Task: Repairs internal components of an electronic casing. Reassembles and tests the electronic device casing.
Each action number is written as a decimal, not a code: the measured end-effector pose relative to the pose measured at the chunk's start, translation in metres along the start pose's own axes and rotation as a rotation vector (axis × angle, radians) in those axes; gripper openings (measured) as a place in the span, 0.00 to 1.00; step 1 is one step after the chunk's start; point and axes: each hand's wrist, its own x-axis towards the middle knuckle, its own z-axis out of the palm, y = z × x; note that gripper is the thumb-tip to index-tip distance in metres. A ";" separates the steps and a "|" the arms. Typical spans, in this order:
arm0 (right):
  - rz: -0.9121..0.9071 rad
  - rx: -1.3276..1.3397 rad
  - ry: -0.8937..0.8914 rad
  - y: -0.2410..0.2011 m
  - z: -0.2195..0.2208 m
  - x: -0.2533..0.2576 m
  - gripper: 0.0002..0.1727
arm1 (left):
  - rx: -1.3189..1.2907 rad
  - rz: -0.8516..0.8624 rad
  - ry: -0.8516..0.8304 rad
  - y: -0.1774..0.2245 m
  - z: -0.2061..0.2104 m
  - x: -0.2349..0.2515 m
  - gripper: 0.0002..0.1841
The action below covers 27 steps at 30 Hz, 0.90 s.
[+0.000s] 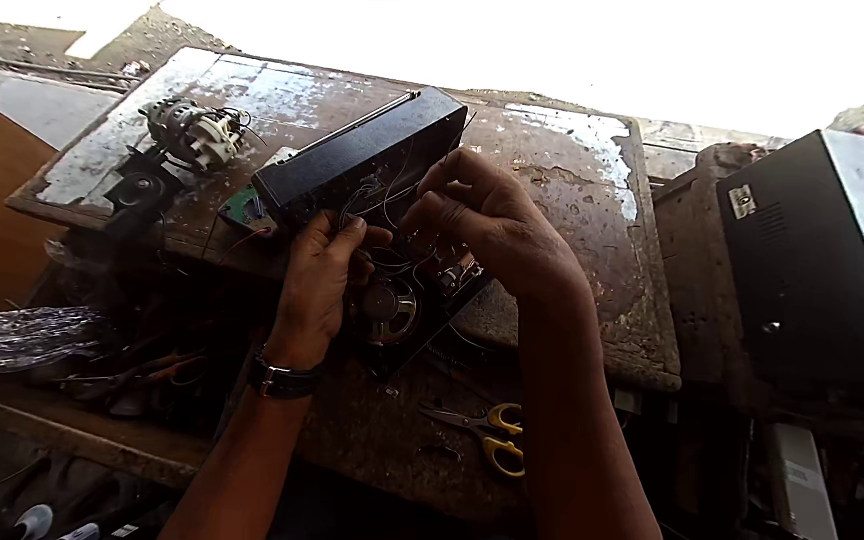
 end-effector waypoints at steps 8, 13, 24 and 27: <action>-0.017 -0.117 -0.038 0.008 0.000 0.003 0.06 | 0.024 0.101 -0.123 -0.002 0.001 -0.009 0.17; -0.014 -0.196 -0.048 0.005 0.003 0.004 0.11 | 0.249 0.243 -0.096 -0.009 -0.004 -0.012 0.11; -0.053 -0.170 0.099 0.006 0.005 0.006 0.04 | 0.266 0.295 -0.054 -0.016 -0.008 0.000 0.06; -0.041 -0.213 0.110 0.005 0.004 0.005 0.05 | 0.223 0.268 -0.075 -0.014 -0.010 0.003 0.06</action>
